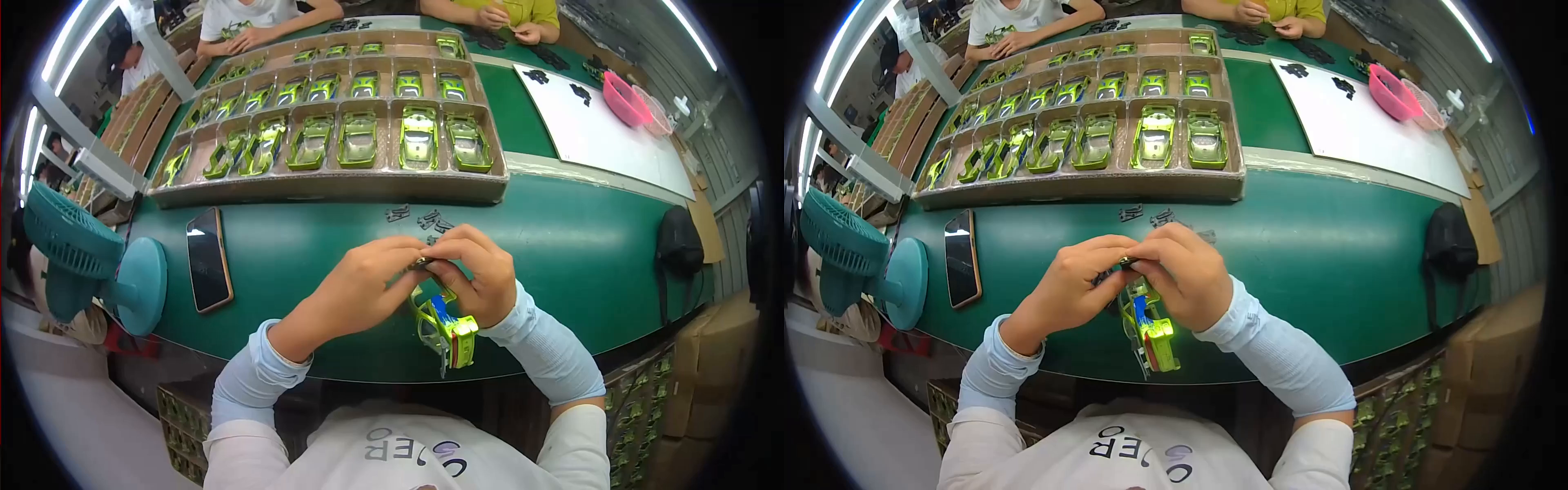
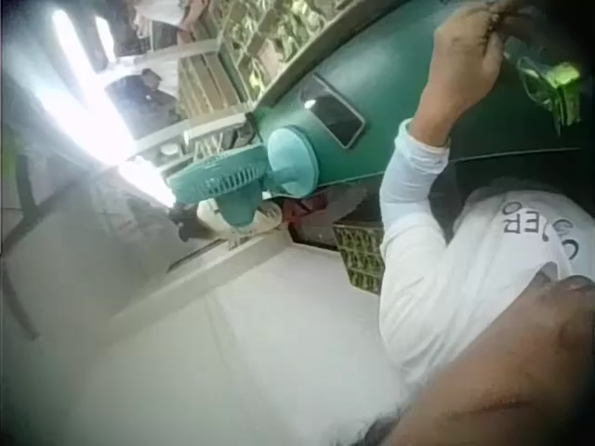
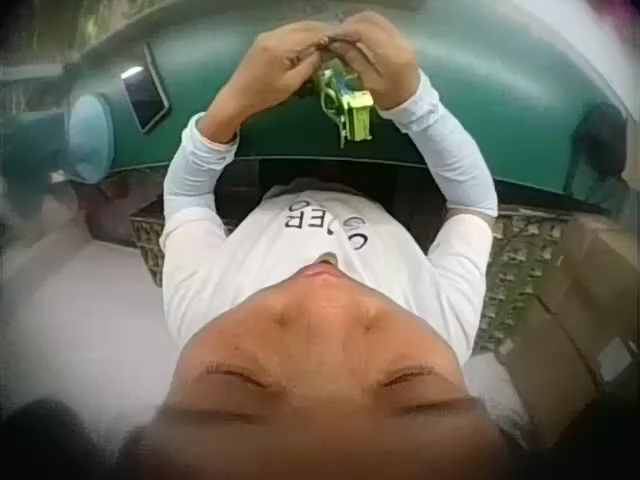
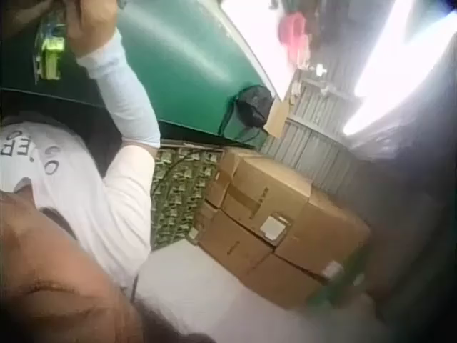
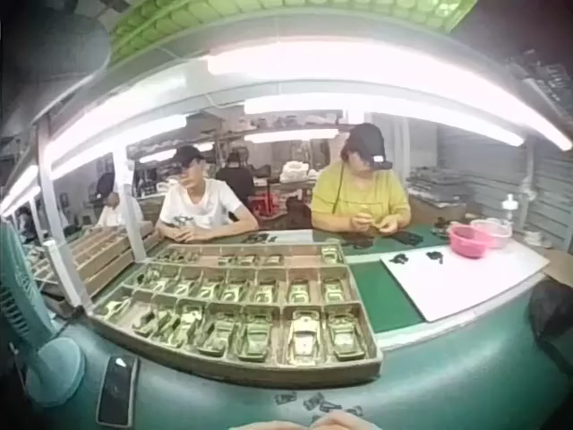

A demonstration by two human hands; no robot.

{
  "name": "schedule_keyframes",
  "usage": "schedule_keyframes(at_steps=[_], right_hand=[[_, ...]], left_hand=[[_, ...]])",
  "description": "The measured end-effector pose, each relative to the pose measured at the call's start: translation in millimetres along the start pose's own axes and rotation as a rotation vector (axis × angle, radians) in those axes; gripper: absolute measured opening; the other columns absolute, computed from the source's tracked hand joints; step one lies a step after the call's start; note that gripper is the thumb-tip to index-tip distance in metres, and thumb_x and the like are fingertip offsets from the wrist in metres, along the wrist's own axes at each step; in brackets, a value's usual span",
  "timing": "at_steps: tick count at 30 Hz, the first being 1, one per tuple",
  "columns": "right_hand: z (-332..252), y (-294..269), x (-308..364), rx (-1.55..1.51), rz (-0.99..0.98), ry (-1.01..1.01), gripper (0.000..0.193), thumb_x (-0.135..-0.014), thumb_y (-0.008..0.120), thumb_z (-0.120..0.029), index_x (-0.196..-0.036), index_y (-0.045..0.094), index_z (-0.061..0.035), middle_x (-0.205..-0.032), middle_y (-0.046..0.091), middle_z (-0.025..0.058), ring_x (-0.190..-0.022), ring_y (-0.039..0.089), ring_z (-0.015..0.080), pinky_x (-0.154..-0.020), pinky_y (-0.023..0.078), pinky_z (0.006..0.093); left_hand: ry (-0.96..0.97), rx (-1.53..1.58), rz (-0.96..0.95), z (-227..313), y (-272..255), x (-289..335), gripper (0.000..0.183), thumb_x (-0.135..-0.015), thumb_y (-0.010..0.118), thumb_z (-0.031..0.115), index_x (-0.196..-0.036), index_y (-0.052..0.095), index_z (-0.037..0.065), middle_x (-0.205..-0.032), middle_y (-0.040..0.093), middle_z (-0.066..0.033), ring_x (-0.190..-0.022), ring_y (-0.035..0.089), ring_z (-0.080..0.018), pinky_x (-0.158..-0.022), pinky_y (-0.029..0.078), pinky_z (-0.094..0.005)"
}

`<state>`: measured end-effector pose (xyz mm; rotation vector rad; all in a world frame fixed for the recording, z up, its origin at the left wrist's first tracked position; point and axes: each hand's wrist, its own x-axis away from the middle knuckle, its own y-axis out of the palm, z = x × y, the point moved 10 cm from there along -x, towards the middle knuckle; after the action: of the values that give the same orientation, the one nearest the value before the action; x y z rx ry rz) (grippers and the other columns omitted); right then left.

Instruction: The person assembles toy cars by taking car shells from a tray and attaching small plastic components into them by hand.

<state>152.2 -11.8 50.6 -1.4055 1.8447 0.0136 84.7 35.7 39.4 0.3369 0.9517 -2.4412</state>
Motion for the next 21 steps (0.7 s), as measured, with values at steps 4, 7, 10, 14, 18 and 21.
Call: schedule_keyframes(at_steps=[4,7,10,14,18,21], right_hand=[[-6.4,2.4,-3.7,-0.005,-0.057,-0.016,0.018,-0.069,0.059,0.002,-0.086,0.055,-0.0008,-0.078,0.052,0.0121,-0.068,0.053,0.0259,-0.059,0.044,0.0301],[-10.0,4.9,-7.6,-0.022,-0.114,-0.012,0.018,-0.066,0.061,0.003,-0.083,0.055,0.0001,-0.076,0.053,0.0119,-0.065,0.053,0.0238,-0.058,0.044,0.0286],[-9.2,6.3,-7.4,-0.020,-0.162,-0.021,0.018,-0.064,0.063,0.004,-0.079,0.054,0.0004,-0.074,0.053,0.0116,-0.063,0.053,0.0237,-0.055,0.043,0.0287],[-11.6,8.2,-4.9,-0.003,-0.153,-0.042,0.018,-0.062,0.064,0.003,-0.076,0.052,0.0001,-0.071,0.052,0.0117,-0.062,0.051,0.0256,-0.052,0.041,0.0300],[-10.1,3.5,-4.1,0.017,-0.088,-0.022,0.018,-0.062,0.064,0.002,-0.077,0.054,-0.0001,-0.070,0.052,0.0113,-0.062,0.052,0.0240,-0.053,0.042,0.0291],[4.7,4.4,-8.2,-0.108,-0.121,0.037,0.020,-0.068,0.062,-0.004,-0.087,0.055,0.0003,-0.080,0.054,0.0104,-0.071,0.054,0.0197,-0.060,0.043,0.0273]], left_hand=[[0.035,-0.011,0.015,6.6,-2.9,3.9,0.012,-0.071,0.054,0.001,-0.083,0.054,-0.003,-0.083,0.055,-0.0145,-0.074,0.054,-0.0302,-0.062,0.044,-0.0344],[0.085,-0.032,0.011,10.3,-2.4,5.8,0.010,-0.070,0.054,0.001,-0.079,0.053,-0.003,-0.077,0.053,-0.0131,-0.070,0.053,-0.0301,-0.060,0.043,-0.0352],[0.129,-0.075,0.020,15.0,1.4,7.1,0.009,-0.068,0.055,0.000,-0.076,0.052,-0.003,-0.073,0.052,-0.0128,-0.066,0.052,-0.0300,-0.058,0.043,-0.0354],[0.118,-0.148,-0.003,16.5,5.3,8.5,0.016,-0.065,0.057,-0.003,-0.081,0.057,-0.002,-0.080,0.058,-0.0143,-0.072,0.057,-0.0285,-0.061,0.046,-0.0307],[0.103,-0.158,0.000,17.0,5.3,8.2,0.016,-0.066,0.057,-0.003,-0.081,0.057,-0.003,-0.081,0.058,-0.0153,-0.072,0.057,-0.0284,-0.061,0.046,-0.0300],[0.074,0.019,0.157,11.0,-3.7,7.0,0.011,-0.069,0.055,-0.002,-0.081,0.054,-0.004,-0.082,0.056,-0.0143,-0.072,0.055,-0.0286,-0.061,0.045,-0.0326]])
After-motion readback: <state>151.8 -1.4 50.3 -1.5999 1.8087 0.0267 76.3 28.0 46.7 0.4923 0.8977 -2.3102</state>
